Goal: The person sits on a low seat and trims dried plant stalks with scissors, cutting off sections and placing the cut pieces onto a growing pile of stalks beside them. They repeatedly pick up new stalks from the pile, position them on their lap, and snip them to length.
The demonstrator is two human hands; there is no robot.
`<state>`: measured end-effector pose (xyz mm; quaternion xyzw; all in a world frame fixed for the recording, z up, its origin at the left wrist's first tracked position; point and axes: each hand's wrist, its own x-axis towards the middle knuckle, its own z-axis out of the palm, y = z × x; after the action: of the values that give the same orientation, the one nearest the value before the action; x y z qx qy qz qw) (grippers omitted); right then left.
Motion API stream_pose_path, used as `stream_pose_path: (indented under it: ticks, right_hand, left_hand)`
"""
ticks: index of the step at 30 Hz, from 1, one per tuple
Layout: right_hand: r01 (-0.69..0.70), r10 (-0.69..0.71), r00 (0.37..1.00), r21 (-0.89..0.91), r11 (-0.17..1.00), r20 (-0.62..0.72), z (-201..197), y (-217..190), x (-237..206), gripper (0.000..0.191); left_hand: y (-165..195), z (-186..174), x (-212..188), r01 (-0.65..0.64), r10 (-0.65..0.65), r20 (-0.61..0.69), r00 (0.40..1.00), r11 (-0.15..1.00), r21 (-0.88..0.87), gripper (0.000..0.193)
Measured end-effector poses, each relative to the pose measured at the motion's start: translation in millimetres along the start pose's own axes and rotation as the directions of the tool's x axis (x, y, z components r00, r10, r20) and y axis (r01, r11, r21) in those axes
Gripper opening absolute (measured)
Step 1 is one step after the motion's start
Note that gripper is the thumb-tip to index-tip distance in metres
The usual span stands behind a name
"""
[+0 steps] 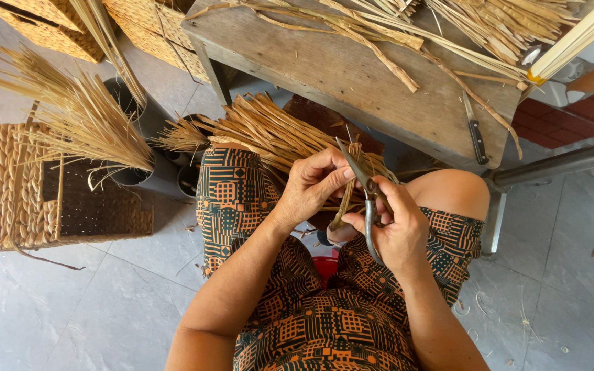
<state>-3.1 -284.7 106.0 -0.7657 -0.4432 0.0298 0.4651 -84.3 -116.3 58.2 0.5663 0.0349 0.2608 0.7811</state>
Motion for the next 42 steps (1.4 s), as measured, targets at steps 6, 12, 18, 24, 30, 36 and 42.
stream_pose_path:
  ticks: [6,12,18,24,30,36,42]
  right_hand:
    - [-0.011,0.011,1.0,-0.025,1.0,-0.028,2.4,8.2,-5.1,0.063]
    - [0.058,-0.058,0.997,-0.004,0.998,-0.041,1.6,16.4,-7.8,0.064]
    - [-0.149,0.157,0.987,0.202,0.968,-0.024,6.7,30.8,-15.9,0.05]
    - [-0.141,0.117,0.99,0.55,0.823,0.079,32.6,45.5,-23.6,0.055]
    - [-0.109,0.074,0.991,0.327,0.939,0.115,51.5,63.8,-29.9,0.053]
    - [-0.134,0.16,0.978,0.182,0.974,-0.138,10.7,86.3,-15.2,0.053]
    - [0.387,-0.376,0.917,0.073,0.919,-0.135,11.8,44.9,-12.4,0.05]
  left_hand:
    - [2.6,1.4,-0.5,0.022,-0.022,0.014,1.0,1.0,0.007,0.015]
    - [-0.7,0.1,0.1,-0.013,0.01,0.047,0.999,0.998,0.062,0.015]
    - [-0.9,1.1,1.9,-0.022,0.021,0.027,0.999,0.999,0.037,0.016]
    - [18.0,18.2,-10.3,-0.096,0.103,0.067,0.992,0.99,-0.102,0.013]
    - [68.8,-3.4,-37.2,-0.453,0.39,-0.246,0.888,0.836,-0.31,0.018]
    - [142.8,-85.5,-76.2,-0.739,0.573,-0.498,0.651,0.63,-0.241,0.023]
    - [126.1,-67.6,-65.4,-0.102,0.162,-0.487,0.858,0.984,0.148,0.028]
